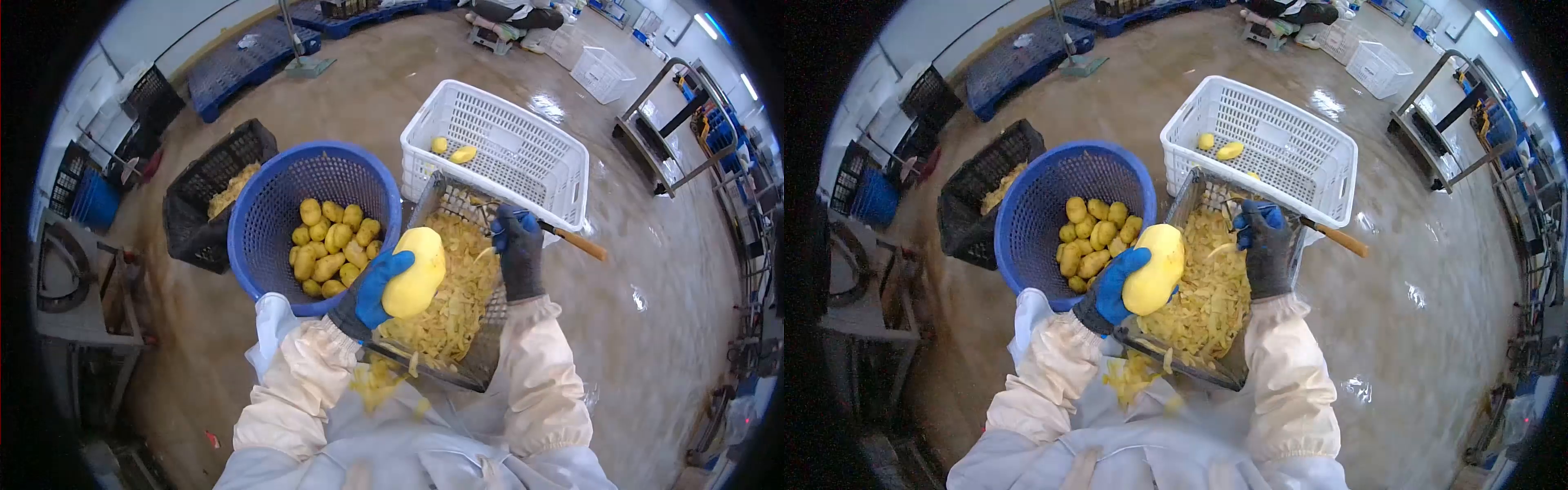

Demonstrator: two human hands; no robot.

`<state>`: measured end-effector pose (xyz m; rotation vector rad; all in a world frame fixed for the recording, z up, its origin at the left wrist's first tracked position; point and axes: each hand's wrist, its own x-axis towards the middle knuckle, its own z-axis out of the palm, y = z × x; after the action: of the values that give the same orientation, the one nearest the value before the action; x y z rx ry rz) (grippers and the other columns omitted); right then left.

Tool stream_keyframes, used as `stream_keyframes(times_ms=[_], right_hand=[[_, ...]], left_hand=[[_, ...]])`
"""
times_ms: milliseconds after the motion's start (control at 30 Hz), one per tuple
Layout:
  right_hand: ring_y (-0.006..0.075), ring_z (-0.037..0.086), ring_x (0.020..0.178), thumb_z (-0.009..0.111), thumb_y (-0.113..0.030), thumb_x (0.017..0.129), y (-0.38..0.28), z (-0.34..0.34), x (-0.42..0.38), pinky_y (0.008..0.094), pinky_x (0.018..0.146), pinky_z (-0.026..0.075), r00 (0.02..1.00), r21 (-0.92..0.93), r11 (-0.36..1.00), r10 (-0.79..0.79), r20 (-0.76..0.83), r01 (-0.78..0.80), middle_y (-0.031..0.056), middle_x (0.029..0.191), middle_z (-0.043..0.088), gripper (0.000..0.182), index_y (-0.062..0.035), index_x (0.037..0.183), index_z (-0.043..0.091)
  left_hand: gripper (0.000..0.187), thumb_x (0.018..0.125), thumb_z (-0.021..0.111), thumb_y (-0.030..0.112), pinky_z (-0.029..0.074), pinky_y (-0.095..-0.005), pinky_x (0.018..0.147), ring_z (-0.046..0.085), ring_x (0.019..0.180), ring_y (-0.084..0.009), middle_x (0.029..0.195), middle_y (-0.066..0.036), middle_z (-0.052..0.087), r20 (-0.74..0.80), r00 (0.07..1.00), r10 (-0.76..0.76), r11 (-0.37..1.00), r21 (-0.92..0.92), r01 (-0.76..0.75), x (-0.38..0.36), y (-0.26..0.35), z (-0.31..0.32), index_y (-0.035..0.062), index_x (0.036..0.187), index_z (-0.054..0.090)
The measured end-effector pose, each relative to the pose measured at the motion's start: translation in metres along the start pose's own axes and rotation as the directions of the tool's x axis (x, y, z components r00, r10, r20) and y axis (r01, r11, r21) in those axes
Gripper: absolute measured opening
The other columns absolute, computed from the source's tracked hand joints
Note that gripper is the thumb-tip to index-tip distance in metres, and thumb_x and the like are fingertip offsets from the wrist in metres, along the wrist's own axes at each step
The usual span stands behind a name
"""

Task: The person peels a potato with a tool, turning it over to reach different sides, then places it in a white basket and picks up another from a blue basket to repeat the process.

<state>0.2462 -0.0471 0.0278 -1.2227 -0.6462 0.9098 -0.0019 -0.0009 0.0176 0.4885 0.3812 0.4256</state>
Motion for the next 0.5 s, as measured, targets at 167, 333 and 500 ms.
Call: stream_keyframes(times_ms=[167,333,500], right_hand=[[0.0087,0.05,0.053,0.061,-0.016,0.086,-0.012,0.045,-0.046,0.0222,0.048,0.04,0.973,-0.02,0.988,0.153,0.17,-0.152,0.0027,0.068,0.059,0.012,-0.0042,0.084,0.06],[0.0081,0.054,0.06,0.063,-0.012,0.084,-0.008,0.014,-0.02,0.0218,0.054,0.042,0.984,0.117,0.993,-0.036,0.175,0.015,0.0003,0.071,0.059,0.011,-0.0021,0.089,0.06],[0.0093,0.05,0.049,0.063,-0.018,0.085,-0.01,0.014,-0.015,0.0195,0.045,0.039,0.991,-0.16,0.987,-0.011,-0.136,-0.011,0.0029,0.062,0.058,0.014,-0.0045,0.083,0.059]], left_hand=[[0.048,0.089,0.056,0.022,0.052,-0.0318,0.082,0.061,0.099,-0.0191,0.114,-0.011,0.058,0.028,0.999,-0.033,0.999,-0.013,0.034,-0.002,0.003,0.001,0.0007,0.13,0.043],[0.05,0.087,0.058,0.02,0.05,-0.0325,0.087,0.059,0.103,-0.0199,0.117,-0.011,0.056,0.042,0.999,0.007,0.998,0.056,-0.01,-0.007,0.009,0.021,0.0002,0.13,0.042],[0.049,0.088,0.057,0.021,0.05,-0.0323,0.087,0.059,0.104,-0.0198,0.116,-0.011,0.057,0.02,1.0,-0.004,0.981,0.193,0.0,-0.008,0.005,0.015,0.0003,0.13,0.042]])
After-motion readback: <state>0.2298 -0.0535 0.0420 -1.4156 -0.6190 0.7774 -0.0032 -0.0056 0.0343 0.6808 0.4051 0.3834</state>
